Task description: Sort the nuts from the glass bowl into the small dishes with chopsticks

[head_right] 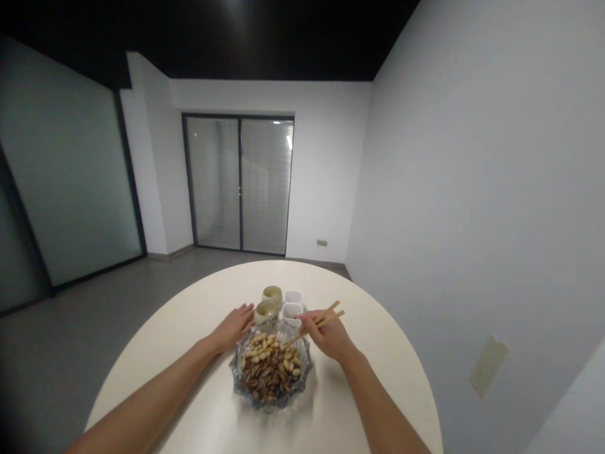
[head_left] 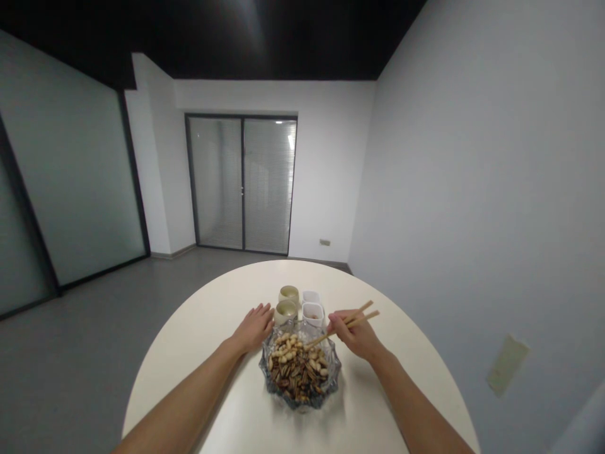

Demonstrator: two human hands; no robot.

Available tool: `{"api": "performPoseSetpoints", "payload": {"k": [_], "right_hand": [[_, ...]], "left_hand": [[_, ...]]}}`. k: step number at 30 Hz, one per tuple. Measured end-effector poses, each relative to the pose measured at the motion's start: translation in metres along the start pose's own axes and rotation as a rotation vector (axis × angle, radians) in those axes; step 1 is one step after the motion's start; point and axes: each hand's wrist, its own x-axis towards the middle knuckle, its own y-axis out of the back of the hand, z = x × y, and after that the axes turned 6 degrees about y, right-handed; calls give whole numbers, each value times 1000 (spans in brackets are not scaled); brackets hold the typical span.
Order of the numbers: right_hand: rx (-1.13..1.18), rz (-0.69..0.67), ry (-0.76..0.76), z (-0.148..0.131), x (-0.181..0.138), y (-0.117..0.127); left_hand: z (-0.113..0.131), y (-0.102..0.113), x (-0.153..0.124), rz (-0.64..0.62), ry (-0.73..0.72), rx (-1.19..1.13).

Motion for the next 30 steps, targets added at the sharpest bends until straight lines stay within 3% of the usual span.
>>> {"api": "performPoseSetpoints", "payload": {"k": [10,23,30], "right_hand": [[111,167,-83,8,-1,-2],[51,687,-174,20,4,-4],[-11,697,-172,37,5,-11]], "left_hand": [[0,2,-1,-9,-9,14],[4,8,-6,-24,-1,24],[1,3,-3,-11,-14,38]]}}
